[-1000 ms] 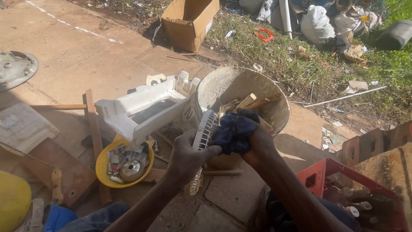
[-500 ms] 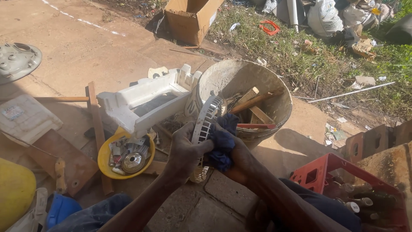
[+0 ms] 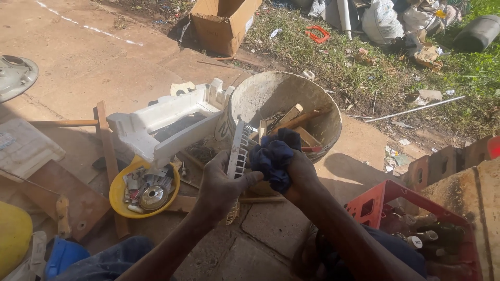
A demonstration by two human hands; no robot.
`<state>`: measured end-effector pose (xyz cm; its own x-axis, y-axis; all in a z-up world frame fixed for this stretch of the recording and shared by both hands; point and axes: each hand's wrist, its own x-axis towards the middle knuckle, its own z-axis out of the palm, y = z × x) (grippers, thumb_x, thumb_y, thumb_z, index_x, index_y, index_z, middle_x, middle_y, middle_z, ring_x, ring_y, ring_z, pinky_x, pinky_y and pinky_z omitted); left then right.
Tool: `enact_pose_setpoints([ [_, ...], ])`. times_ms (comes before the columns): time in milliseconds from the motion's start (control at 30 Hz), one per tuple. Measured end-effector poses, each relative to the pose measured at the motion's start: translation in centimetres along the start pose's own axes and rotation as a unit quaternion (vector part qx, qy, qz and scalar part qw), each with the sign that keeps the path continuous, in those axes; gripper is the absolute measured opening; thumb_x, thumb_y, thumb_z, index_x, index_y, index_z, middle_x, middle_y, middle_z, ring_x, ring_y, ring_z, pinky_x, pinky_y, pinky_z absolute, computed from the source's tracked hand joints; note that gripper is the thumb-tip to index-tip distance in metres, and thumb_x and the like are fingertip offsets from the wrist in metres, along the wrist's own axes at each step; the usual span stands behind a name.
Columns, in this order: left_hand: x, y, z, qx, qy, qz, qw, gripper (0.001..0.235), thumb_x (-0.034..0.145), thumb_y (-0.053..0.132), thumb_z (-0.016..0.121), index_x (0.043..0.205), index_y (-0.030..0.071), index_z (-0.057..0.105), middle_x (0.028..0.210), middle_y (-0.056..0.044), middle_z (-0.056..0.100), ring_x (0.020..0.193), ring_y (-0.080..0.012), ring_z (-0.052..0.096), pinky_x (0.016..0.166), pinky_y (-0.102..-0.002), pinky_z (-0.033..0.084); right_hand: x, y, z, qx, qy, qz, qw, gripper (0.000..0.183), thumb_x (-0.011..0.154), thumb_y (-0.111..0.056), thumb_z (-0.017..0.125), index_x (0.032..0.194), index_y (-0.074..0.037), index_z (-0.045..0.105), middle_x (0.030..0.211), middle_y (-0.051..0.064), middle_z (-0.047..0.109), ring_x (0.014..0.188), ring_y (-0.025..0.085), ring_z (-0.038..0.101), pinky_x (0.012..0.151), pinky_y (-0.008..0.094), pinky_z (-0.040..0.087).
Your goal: Cleaning various small metal and plastic components using a cloth in an outdoor fabrication area.
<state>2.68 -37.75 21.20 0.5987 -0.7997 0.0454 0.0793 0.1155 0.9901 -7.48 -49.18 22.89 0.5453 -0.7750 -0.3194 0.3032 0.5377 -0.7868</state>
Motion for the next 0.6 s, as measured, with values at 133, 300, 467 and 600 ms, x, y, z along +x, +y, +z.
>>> enact_pose_setpoints([
  [133, -0.9, 0.1, 1.2, 0.022, 0.039, -0.045, 0.998, 0.029, 0.067, 0.006, 0.091, 0.084, -0.006, 0.070, 0.055, -0.015, 0.067, 0.040, -0.0166, 0.063, 0.041, -0.025, 0.051, -1.3, 2.7, 1.1, 0.003, 0.046, 0.004, 0.999, 0.022, 0.093, -0.010, 0.074, 0.081, 0.000, 0.058, 0.051, 0.013, 0.050, 0.037, 0.020, 0.056, 0.032, 0.026, 0.038],
  [300, -0.1, 0.0, 0.4, 0.052, 0.061, -0.057, 0.995, 0.024, 0.068, 0.006, 0.090, 0.083, -0.002, 0.073, 0.056, -0.014, 0.069, 0.044, -0.0162, 0.066, 0.043, -0.027, 0.052, -0.3, 3.5, 0.7, -0.073, 0.038, 0.014, 0.997, 0.027, 0.091, -0.024, 0.077, 0.094, -0.004, 0.059, 0.061, 0.016, 0.056, 0.046, 0.026, 0.061, 0.037, 0.036, 0.048],
  [467, 0.2, 0.6, -0.9, 0.052, 0.086, -0.076, 0.992, 0.021, 0.068, 0.006, 0.089, 0.081, -0.002, 0.074, 0.058, -0.013, 0.070, 0.049, -0.0142, 0.064, 0.048, -0.029, 0.051, -2.4, 2.3, 1.2, -0.038, -0.048, 0.015, 0.998, 0.042, 0.097, -0.045, 0.062, 0.116, -0.008, 0.062, 0.101, 0.017, 0.068, 0.099, 0.030, 0.068, 0.083, 0.042, 0.050],
  [600, 0.2, 0.2, -1.5, 0.019, 0.084, -0.066, 0.994, 0.021, 0.070, 0.002, 0.086, 0.082, -0.005, 0.071, 0.056, -0.015, 0.068, 0.043, -0.0169, 0.063, 0.042, -0.027, 0.051, -3.0, 0.0, 2.0, 0.022, -0.092, 0.086, 0.992, 0.079, 0.100, -0.070, 0.028, 0.135, -0.005, 0.055, 0.128, 0.019, 0.061, 0.135, 0.034, 0.055, 0.119, 0.056, 0.037],
])
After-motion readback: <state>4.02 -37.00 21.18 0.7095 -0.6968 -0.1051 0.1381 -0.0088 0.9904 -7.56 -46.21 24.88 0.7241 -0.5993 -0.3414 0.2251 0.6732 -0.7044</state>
